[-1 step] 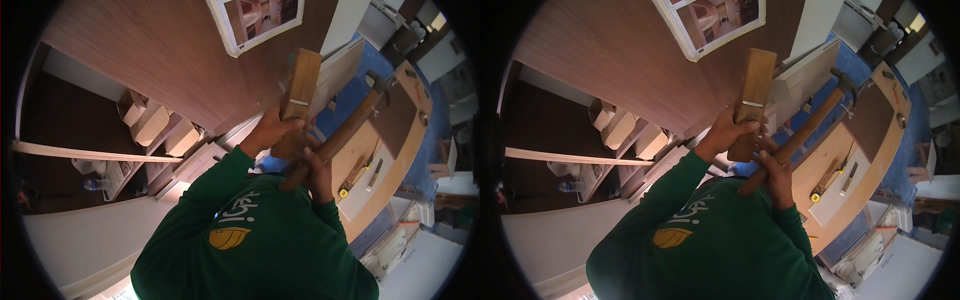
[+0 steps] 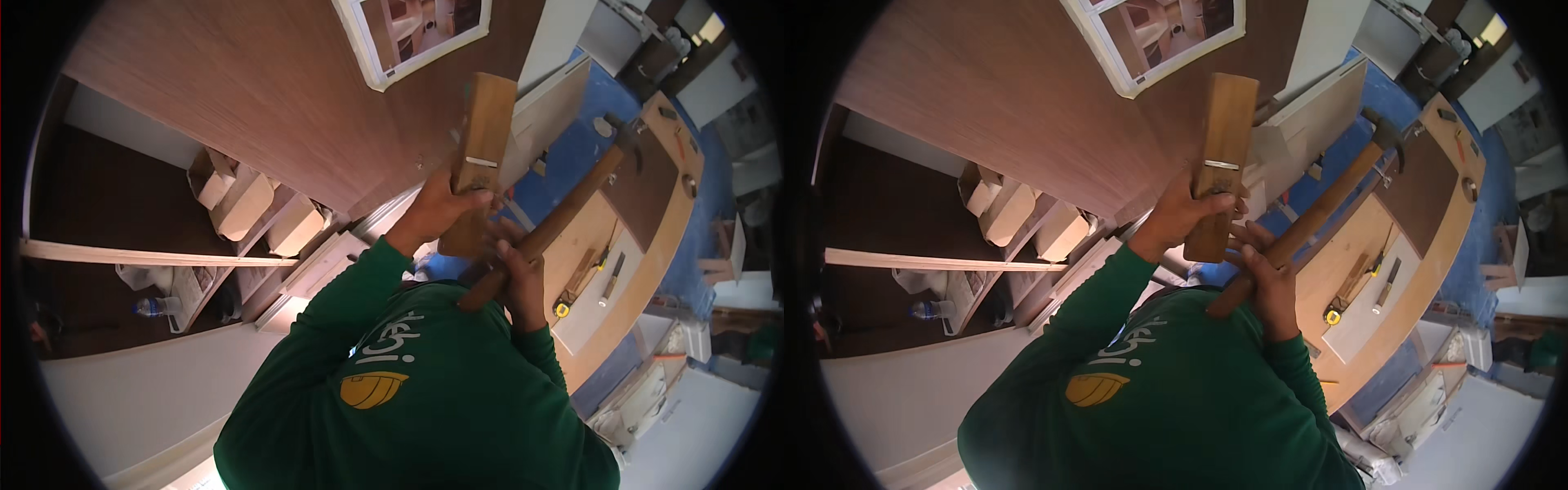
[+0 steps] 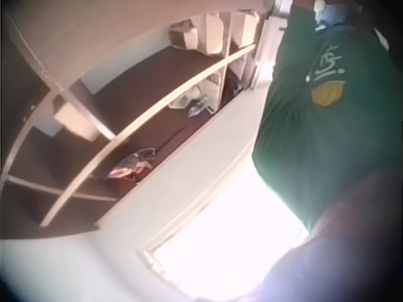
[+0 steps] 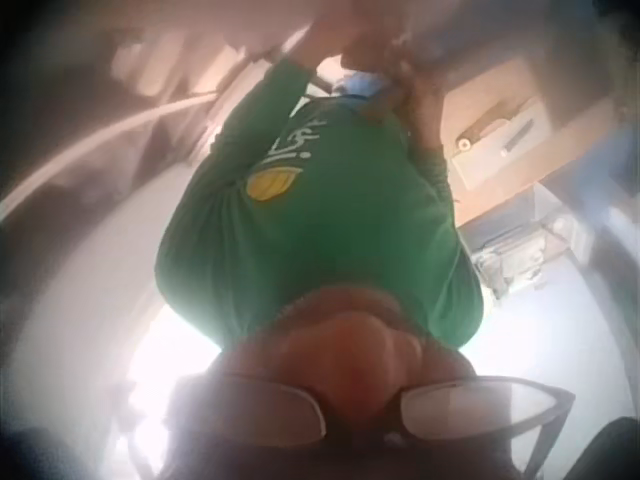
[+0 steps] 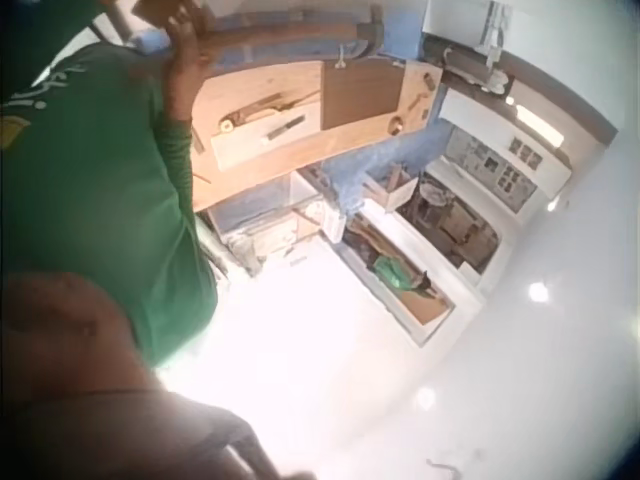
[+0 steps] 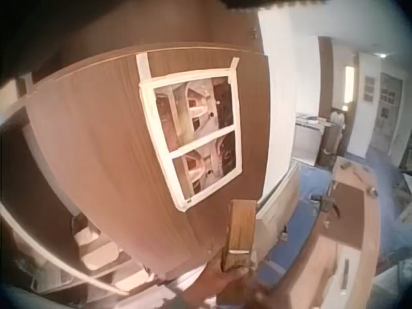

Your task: The person assembles a wooden cabinet by attaching a curved wooden trim piece to the top edge. They use a hammer to tap a small wooden block against the trim to secure it in place and also use a hand plane to smooth the wood surface.

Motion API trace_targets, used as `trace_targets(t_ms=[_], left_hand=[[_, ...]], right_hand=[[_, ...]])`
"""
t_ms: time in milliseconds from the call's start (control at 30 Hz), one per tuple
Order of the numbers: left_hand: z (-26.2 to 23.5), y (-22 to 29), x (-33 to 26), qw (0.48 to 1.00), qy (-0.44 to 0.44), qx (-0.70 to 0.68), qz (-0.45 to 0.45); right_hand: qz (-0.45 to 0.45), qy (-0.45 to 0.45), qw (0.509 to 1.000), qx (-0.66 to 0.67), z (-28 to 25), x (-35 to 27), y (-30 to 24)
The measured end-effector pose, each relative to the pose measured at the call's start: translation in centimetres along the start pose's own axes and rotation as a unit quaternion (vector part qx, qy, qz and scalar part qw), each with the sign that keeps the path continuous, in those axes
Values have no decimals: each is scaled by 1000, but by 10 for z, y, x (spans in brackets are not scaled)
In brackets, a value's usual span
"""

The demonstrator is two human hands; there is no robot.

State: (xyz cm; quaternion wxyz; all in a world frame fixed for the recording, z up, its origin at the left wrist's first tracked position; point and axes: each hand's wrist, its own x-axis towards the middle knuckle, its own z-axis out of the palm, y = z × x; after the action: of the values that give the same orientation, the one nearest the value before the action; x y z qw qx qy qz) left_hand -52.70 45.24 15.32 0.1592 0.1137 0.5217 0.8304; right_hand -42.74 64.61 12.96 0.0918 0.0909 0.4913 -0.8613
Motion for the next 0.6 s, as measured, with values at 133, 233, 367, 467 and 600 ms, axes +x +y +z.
trace_targets(t_ms=[133, 233, 367, 467, 600], left_hand=[[-14, 13, -14, 998, -18, -51, 18], [-22, 22, -25, 999, 0, 16, -33], [-37, 36, -34, 977, -139, 104, -121], [-47, 39, -37, 938, -202, 94, -265], [-51, 32, -32, 869, -347, 112, -333]], right_hand=[[-44, 36, 997, -61, -20, -21, -5], [-70, 130, 975, -165, -44, -21, -16], [-145, 135, 936, -291, -72, -9, -46], [-197, 90, 912, -349, -78, 9, -60], [-123, -29, 937, -325, -86, 22, -56]])
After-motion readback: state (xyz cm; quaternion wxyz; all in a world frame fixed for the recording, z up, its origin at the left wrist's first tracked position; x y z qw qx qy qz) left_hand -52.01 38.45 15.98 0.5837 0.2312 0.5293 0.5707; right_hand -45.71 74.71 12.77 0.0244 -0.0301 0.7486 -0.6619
